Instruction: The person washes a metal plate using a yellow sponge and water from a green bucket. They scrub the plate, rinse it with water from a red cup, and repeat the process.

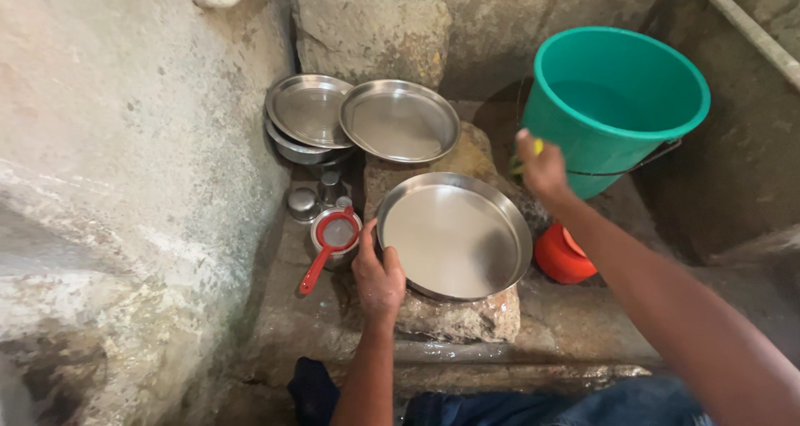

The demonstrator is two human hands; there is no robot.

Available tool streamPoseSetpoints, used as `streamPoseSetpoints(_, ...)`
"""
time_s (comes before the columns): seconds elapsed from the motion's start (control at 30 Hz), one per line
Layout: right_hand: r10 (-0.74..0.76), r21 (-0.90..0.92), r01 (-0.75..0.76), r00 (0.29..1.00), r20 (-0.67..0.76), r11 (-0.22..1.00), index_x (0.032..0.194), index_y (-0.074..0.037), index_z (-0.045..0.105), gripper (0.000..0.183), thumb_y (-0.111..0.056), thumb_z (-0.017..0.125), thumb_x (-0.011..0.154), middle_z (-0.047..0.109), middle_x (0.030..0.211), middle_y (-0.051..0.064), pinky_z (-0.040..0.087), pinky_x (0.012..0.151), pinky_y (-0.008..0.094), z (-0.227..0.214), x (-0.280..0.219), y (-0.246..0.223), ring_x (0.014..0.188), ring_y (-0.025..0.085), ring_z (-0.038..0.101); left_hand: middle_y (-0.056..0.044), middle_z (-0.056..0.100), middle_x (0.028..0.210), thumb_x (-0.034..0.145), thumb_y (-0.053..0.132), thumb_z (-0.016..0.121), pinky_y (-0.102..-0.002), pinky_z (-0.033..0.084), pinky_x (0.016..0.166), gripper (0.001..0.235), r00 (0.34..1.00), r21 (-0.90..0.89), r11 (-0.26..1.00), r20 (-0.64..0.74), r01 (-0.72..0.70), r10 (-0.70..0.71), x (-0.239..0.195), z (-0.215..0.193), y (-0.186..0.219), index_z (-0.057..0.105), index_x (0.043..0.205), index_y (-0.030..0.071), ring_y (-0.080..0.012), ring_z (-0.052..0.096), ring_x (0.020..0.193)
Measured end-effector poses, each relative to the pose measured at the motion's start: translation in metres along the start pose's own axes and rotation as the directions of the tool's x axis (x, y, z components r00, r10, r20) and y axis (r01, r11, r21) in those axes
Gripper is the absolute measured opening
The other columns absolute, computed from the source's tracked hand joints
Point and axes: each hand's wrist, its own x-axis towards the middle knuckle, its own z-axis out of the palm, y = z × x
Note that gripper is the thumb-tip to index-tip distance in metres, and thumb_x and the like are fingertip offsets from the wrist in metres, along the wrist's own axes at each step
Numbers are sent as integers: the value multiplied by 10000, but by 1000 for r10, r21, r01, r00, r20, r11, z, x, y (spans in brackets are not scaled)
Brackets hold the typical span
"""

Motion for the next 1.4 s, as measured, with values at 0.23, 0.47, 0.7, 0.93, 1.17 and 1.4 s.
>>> streamPoseSetpoints(0.23,-539,-262,677,719,439,688,1432,-28,491,594,-233,625,891,544,1347,221,393,1095,498,16,-113,-28,1270,381,521,-253,711,1179,865,71,485,-468,526,961,456,1000,-12,1000,-23,-9,9,0,2,-1,590,1301,-6,-411,700,1112)
streamPoseSetpoints(0.47,-251,-124,702,406,879,701,1543,8,344,626,-437,362,1104,239,1677,226,147,1295,437,9,-160,-67,1602,356,159,-266,704,1194,890,93,500,-467,520,977,451,999,24,1000,-30,-16,17,-1,2,-15,606,1317,-8,-419,683,1135)
streamPoseSetpoints(0.7,-350,58,652,328,878,756,1566,48,292,720,-485,238,1084,163,1696,219,103,1282,426,48,-198,-88,1597,335,108,-246,709,1253,980,145,480,-426,529,990,405,999,-43,999,39,27,-25,1,1,-16,636,1328,7,-377,687,1186)
streamPoseSetpoints(0.93,-333,-39,584,514,790,811,1565,23,326,712,-471,282,1054,127,1692,236,127,1259,439,124,-141,-59,1584,345,68,-274,651,1325,937,99,492,-440,485,1054,453,999,95,995,18,-29,28,4,8,-31,596,1363,-16,-411,625,1267)
streamPoseSetpoints(1.17,-309,-93,365,877,367,926,1589,70,257,748,-488,309,1094,171,1663,307,152,1230,456,179,-116,-29,1552,407,132,-269,661,1296,945,109,490,-456,508,1017,447,997,109,991,40,-74,70,4,7,-30,596,1365,-3,-438,631,1225)
streamPoseSetpoints(1.4,-304,285,134,634,711,949,1564,-79,407,680,-510,297,1051,393,1650,151,165,1273,400,133,-146,-55,1537,287,350,-277,685,1239,939,137,525,-487,513,1016,401,998,219,974,29,-61,56,4,7,-38,639,1283,-33,-445,655,1166)
